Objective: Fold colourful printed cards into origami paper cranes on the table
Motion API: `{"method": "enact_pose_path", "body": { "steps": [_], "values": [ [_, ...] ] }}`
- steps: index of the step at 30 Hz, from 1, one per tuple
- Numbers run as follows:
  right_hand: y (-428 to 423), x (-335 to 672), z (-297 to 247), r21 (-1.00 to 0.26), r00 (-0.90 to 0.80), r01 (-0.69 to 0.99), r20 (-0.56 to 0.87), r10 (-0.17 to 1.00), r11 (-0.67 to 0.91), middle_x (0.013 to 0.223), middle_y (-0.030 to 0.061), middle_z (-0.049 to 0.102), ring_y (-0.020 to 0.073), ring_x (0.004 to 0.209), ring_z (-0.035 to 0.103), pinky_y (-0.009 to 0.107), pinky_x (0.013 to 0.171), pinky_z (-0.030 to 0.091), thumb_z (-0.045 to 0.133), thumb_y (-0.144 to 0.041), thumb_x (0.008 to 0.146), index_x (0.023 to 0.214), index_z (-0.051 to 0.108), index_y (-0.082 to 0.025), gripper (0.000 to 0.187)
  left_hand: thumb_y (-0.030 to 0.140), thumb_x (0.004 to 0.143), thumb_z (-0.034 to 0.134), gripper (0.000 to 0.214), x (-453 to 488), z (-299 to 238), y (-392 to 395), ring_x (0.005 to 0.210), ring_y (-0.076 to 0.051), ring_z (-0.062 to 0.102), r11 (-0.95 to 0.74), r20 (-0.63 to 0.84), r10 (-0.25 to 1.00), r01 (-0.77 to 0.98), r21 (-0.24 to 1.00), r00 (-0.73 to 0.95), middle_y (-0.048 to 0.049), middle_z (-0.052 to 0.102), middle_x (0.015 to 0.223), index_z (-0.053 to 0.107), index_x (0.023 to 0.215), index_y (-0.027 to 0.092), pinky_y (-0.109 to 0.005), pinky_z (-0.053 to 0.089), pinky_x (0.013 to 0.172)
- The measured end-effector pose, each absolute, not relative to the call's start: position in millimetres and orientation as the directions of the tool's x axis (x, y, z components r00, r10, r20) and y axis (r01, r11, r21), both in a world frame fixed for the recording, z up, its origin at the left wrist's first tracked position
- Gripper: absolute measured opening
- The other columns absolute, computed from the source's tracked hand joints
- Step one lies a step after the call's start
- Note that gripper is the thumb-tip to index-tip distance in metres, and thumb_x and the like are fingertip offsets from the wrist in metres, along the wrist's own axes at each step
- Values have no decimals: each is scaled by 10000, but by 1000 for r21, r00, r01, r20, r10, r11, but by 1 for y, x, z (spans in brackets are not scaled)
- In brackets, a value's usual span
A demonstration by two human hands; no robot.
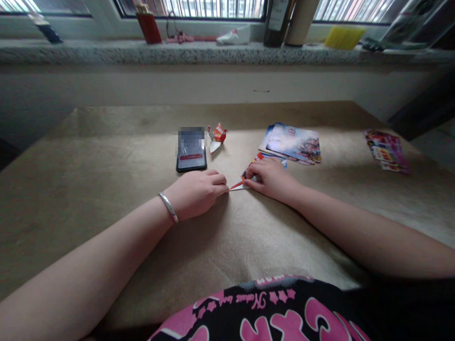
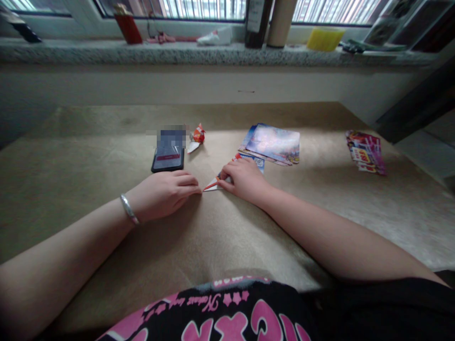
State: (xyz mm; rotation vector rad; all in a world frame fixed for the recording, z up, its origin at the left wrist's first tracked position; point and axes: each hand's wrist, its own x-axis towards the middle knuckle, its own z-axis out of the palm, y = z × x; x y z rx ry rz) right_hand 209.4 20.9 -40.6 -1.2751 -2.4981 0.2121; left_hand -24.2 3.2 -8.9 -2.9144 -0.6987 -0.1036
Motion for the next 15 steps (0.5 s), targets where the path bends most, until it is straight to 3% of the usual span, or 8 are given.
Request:
{"method": "enact_pose_path", "body": {
  "steps": [8, 13, 15],
  "values": [
    [20, 210, -40, -287, -553, 749, 227, 802, 598, 864, 44, 674, 185, 823, 558, 325, 783, 310, 577, -389, 842, 765, 604, -196, 210, 123, 842, 432, 238, -27, -15, 3, 840, -147, 584, -884, 218, 441, 463, -59, 871, -46, 662, 979, 659, 901, 165, -255, 498, 758],
    [20, 210, -41, -259, -565, 744, 246, 787, 615, 856, 49, 668, 192, 826, 547, 328, 782, 314, 560, -398, 855, 782, 608, -196, 220, 154, 859, 459, 344, -24, -19, 3, 989, -182, 577, -908, 234, 396, 417, -47, 888, -56, 634, 1164, 572, 1184, 167, -308, 501, 852],
    [20, 210, -41, -263, -571, 737, 253, 781, 623, 856, 51, 670, 192, 824, 550, 331, 788, 319, 562, -394, 857, 784, 610, -194, 218, 167, 879, 445, 336, -22, -19, 4, 1036, -190, 568, -913, 228, 387, 406, -39, 893, -58, 637, 1172, 575, 1189, 172, -335, 492, 890]
  ]
}}
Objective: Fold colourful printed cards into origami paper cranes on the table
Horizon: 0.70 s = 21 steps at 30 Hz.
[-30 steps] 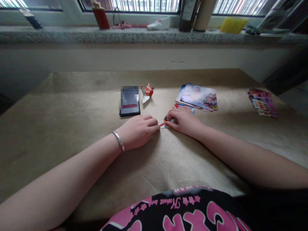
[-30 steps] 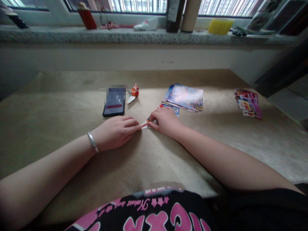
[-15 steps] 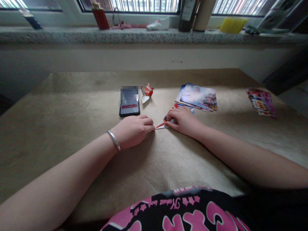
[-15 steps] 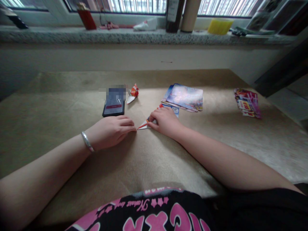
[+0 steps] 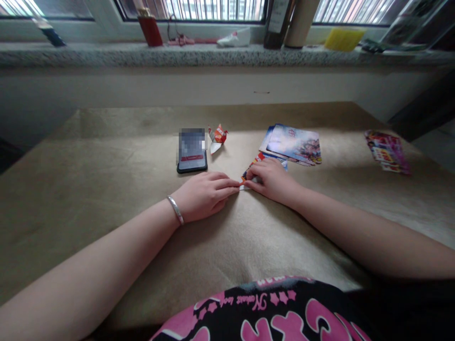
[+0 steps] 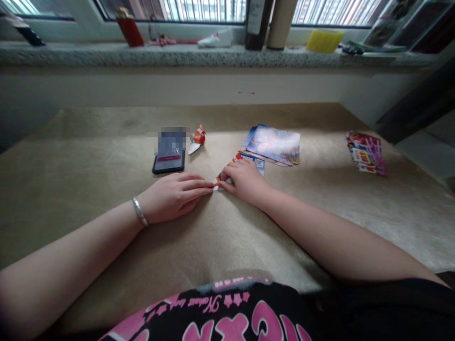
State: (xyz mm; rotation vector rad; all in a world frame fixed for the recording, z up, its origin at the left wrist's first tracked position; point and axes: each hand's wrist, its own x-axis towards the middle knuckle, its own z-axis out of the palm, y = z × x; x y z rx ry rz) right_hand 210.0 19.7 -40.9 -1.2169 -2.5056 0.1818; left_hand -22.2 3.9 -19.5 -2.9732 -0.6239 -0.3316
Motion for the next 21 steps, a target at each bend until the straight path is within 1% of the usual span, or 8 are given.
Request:
{"method": "enact_pose_path", "body": {
  "steps": [3, 6, 10, 11, 13, 16, 19, 21],
  "values": [
    [19, 209, -41, -302, -587, 696, 283, 759, 651, 863, 51, 676, 188, 841, 565, 338, 819, 334, 565, -373, 862, 805, 619, -188, 201, 165, 884, 435, 294, -21, -17, 4, 1042, -182, 573, -916, 228, 390, 401, 0, 892, -61, 658, 1125, 620, 1112, 173, -332, 493, 894],
    [18, 208, -39, -318, -625, 619, 355, 695, 718, 891, 46, 678, 188, 893, 573, 364, 905, 327, 586, -343, 848, 857, 636, -199, 153, 147, 873, 436, 268, -21, -14, 4, 962, -162, 596, -916, 225, 397, 400, 36, 890, -62, 672, 1045, 656, 1024, 173, -297, 509, 841],
    [15, 208, -36, -231, -700, 526, 428, 571, 818, 958, 2, 691, 180, 958, 569, 438, 1046, 212, 567, -311, 857, 874, 673, -268, 116, 152, 871, 439, 251, -22, -12, 2, 895, -156, 601, -907, 198, 415, 420, 16, 888, -71, 665, 976, 666, 975, 171, -284, 514, 801],
    [15, 209, -35, -207, -722, 504, 431, 541, 838, 955, -13, 699, 179, 972, 566, 445, 1058, 197, 554, -302, 863, 870, 680, -283, 128, 152, 869, 444, 248, -22, -12, 2, 901, -160, 599, -907, 192, 415, 421, 10, 889, -71, 663, 980, 664, 981, 171, -287, 513, 804],
    [13, 209, -33, -181, -757, 469, 421, 499, 864, 948, -34, 711, 181, 998, 557, 446, 1061, 209, 543, -277, 865, 879, 687, -300, 147, 144, 862, 453, 251, -24, -13, 2, 918, -165, 596, -909, 183, 411, 416, 14, 893, -70, 659, 999, 656, 1008, 172, -288, 511, 815],
    [11, 210, -32, -179, -763, 476, 403, 506, 861, 973, -36, 710, 189, 1032, 547, 463, 1065, 218, 549, -259, 853, 911, 692, -310, 163, 135, 857, 459, 284, -26, -15, 4, 945, -163, 587, -911, 180, 410, 411, 35, 894, -68, 652, 1038, 639, 1069, 189, -285, 505, 829],
    [11, 211, -31, -176, -745, 514, 393, 539, 839, 980, -42, 703, 199, 1054, 542, 515, 1095, 147, 545, -284, 857, 914, 693, -324, 164, 128, 857, 458, 306, -26, -15, 5, 954, -164, 580, -910, 174, 414, 413, 45, 894, -68, 648, 1054, 630, 1101, 197, -288, 502, 834],
    [11, 212, -31, -153, -743, 525, 397, 539, 837, 987, -53, 696, 209, 1090, 523, 544, 1102, 104, 541, -307, 862, 912, 692, -340, 162, 122, 858, 454, 305, -25, -14, 5, 951, -167, 578, -910, 170, 414, 412, 50, 894, -68, 649, 1050, 632, 1097, 190, -292, 501, 838]
  ]
}}
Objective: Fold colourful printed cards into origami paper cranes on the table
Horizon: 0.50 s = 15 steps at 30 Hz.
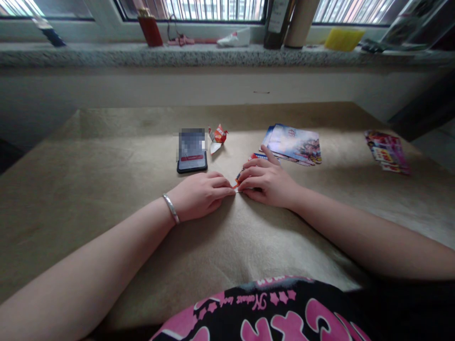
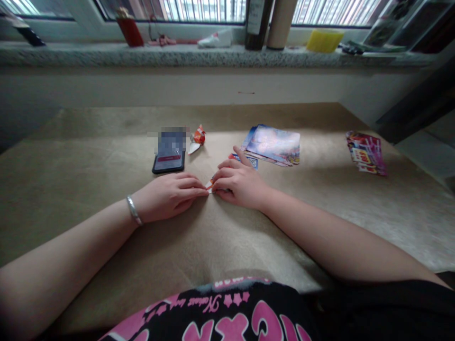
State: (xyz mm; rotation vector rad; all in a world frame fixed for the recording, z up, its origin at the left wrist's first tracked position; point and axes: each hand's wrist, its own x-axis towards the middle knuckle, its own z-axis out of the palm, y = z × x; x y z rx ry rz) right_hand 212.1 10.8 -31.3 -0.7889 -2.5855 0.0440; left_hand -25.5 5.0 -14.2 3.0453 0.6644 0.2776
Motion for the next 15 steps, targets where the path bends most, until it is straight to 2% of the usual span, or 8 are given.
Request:
{"method": "enact_pose_path", "body": {
  "steps": [3, 7, 9, 15],
  "values": [
    [11, 213, -32, -100, -764, 509, 405, 502, 855, 1020, -47, 683, 218, 1130, 489, 542, 1092, 144, 533, -304, 871, 920, 693, -340, 171, 119, 856, 458, 298, -25, -14, 5, 944, -169, 576, -911, 176, 411, 408, 53, 895, -65, 649, 1045, 637, 1085, 185, -293, 502, 837],
    [12, 213, -33, -104, -781, 469, 414, 467, 877, 1020, 6, 681, 214, 1060, 499, 452, 986, 336, 548, -277, 868, 954, 696, -295, 173, 119, 848, 475, 295, -25, -15, 5, 934, -160, 577, -913, 188, 408, 405, 55, 893, -60, 650, 1036, 639, 1080, 198, -282, 502, 832],
    [13, 211, -35, -120, -804, 430, 401, 440, 895, 971, 28, 688, 201, 994, 519, 397, 907, 395, 533, -250, 876, 968, 694, -267, 186, 121, 848, 479, 298, -25, -15, 5, 939, -159, 575, -912, 192, 409, 405, 61, 892, -62, 650, 1036, 639, 1087, 200, -282, 502, 833],
    [15, 210, -36, -151, -845, 358, 367, 388, 921, 925, 57, 678, 168, 858, 551, 315, 766, 441, 445, -208, 912, 1000, 680, -222, 251, 111, 850, 460, 296, -25, -15, 5, 930, -154, 578, -912, 208, 409, 401, 83, 888, -58, 655, 1029, 649, 1060, 199, -279, 500, 825]
  ]
}}
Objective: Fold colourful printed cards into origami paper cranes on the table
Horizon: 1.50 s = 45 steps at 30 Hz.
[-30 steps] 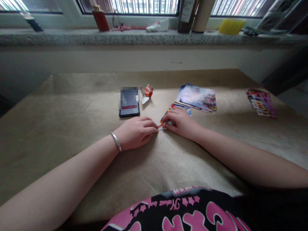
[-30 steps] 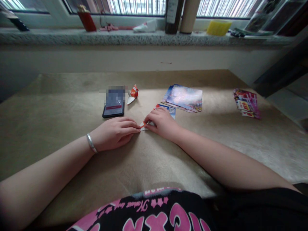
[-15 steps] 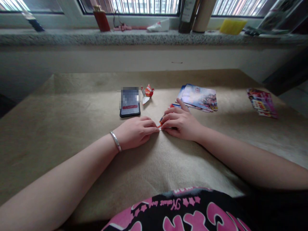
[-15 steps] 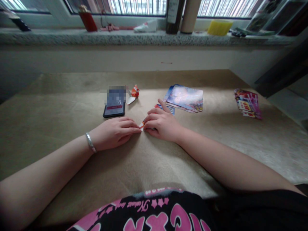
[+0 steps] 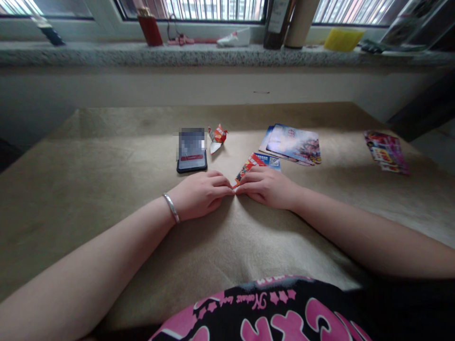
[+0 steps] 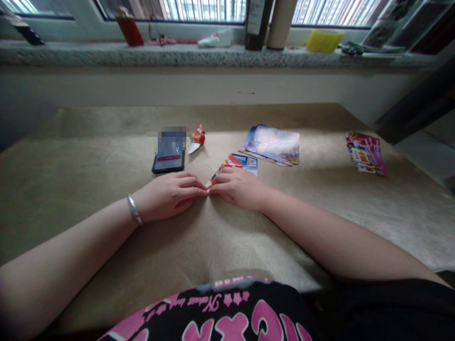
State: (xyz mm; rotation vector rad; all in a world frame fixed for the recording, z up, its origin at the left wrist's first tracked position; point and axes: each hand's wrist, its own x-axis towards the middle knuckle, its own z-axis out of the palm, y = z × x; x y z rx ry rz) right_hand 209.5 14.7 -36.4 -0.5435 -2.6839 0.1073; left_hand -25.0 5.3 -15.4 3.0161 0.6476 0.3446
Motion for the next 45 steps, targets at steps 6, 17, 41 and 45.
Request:
{"method": "enact_pose_path", "body": {
  "steps": [6, 17, 41, 45],
  "values": [
    [14, 209, -32, -66, -856, 386, 345, 385, 920, 937, 65, 676, 178, 832, 557, 318, 733, 442, 437, -200, 903, 998, 683, -216, 264, 122, 852, 463, 285, -25, -16, 5, 930, -161, 569, -914, 199, 406, 398, 82, 892, -57, 650, 1028, 647, 1056, 196, -288, 493, 828],
    [15, 219, -25, -60, -868, 391, 308, 389, 919, 987, 48, 679, 183, 875, 569, 323, 760, 444, 442, -216, 899, 951, 684, -226, 247, 111, 848, 458, 259, -26, -15, 6, 913, -158, 568, -919, 194, 393, 389, 64, 899, -56, 646, 1011, 636, 1020, 187, -279, 488, 811],
    [14, 215, -34, -44, -819, 417, 415, 396, 908, 879, 58, 673, 169, 793, 537, 288, 697, 422, 445, -247, 925, 925, 697, -208, 255, 194, 884, 447, 252, -34, -13, 14, 948, -185, 563, -934, 160, 336, 351, -72, 928, -51, 640, 1008, 610, 1075, 204, -312, 484, 824],
    [14, 216, -34, -37, -824, 420, 404, 398, 907, 901, 63, 668, 173, 812, 539, 293, 712, 421, 440, -240, 924, 942, 694, -212, 256, 169, 869, 456, 222, -31, -11, 11, 1012, -184, 556, -939, 164, 329, 340, -47, 930, -48, 635, 1102, 611, 1028, 185, -308, 475, 872]
  ]
}}
